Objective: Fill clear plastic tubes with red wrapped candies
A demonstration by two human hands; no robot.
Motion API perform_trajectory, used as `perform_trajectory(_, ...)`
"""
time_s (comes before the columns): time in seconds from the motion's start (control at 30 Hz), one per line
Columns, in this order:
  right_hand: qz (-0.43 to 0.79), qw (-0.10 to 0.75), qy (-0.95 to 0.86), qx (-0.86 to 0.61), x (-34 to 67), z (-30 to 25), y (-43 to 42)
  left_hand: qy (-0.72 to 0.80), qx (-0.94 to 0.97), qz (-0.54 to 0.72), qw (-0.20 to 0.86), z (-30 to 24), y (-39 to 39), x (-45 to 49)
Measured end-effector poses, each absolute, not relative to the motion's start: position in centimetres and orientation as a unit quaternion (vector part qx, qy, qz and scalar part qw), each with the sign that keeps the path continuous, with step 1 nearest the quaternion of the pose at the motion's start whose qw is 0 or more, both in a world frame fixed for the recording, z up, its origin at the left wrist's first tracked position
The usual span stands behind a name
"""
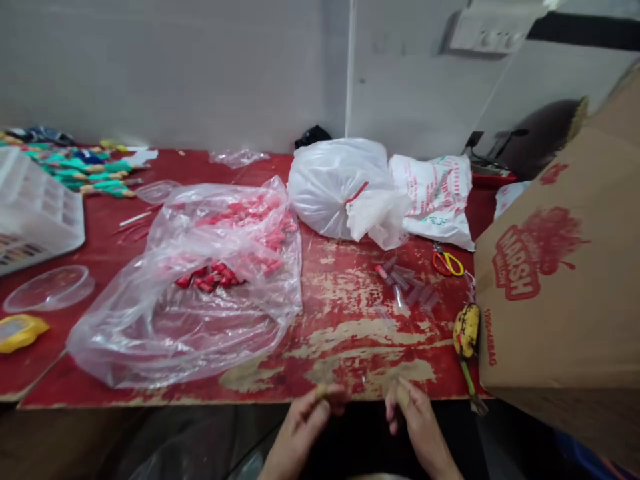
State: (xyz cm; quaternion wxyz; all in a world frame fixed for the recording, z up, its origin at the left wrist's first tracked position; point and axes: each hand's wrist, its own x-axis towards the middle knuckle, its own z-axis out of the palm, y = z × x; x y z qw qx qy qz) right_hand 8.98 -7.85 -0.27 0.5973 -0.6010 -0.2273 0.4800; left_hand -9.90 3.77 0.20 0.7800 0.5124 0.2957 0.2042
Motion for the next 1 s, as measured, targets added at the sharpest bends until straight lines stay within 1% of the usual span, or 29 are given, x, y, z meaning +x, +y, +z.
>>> perform_trajectory(0.03,0.502,0.646,-0.189,-0.543,9.2,0.6,-6.9,0.257,0.394,0.259,0.844,0.6,4.2,-9.5)
perform_trajectory(0.07,0.533,0.681,-0.15,-0.479,9.3,1.3,-6.0,0.21,0.282,0.281,0.893,1.0,4.8,-9.0)
perform_trajectory(0.13,0.591,0.697,-0.088,-0.396,9.4,2.4,-4.3,0.145,0.129,0.296,0.935,1.4,5.8,-8.3)
perform_trajectory(0.2,0.633,0.686,-0.062,-0.354,9.3,2.8,-3.1,0.119,0.049,0.305,0.944,1.3,6.6,-7.9)
perform_trajectory(0.3,0.674,0.667,-0.05,-0.313,9.0,2.7,-2.4,0.112,0.011,0.323,0.94,0.8,6.7,-8.1)
perform_trajectory(0.4,0.695,0.659,-0.049,-0.283,8.7,2.3,-2.3,0.115,0.023,0.345,0.931,0.4,6.0,-8.8)
perform_trajectory(0.47,0.704,0.643,-0.071,-0.294,8.8,2.1,-2.2,0.14,0.054,0.37,0.917,0.3,5.3,-9.3)
perform_trajectory(0.53,0.695,0.616,-0.125,-0.348,8.8,1.8,-2.2,0.199,0.104,0.403,0.887,0.3,4.5,-9.6)
perform_trajectory(0.6,0.662,0.578,-0.192,-0.437,8.8,1.3,-2.4,0.278,0.158,0.421,0.849,0.2,3.8,-9.6)
perform_trajectory(0.7,0.596,0.534,-0.253,-0.543,8.5,0.1,-2.8,0.367,0.217,0.409,0.806,0.0,3.1,-9.2)
perform_trajectory(0.83,0.516,0.524,-0.29,-0.612,8.8,-0.7,-1.6,0.4,0.269,0.365,0.796,-0.4,3.7,-7.6)
perform_trajectory(0.9,0.439,0.537,-0.325,-0.643,10.3,0.3,0.0,0.391,0.281,0.34,0.808,-0.6,4.4,-6.5)
perform_trajectory(1.0,0.242,0.575,-0.385,-0.68,14.9,4.3,2.3,0.37,0.279,0.324,0.825,-0.7,4.9,-5.1)
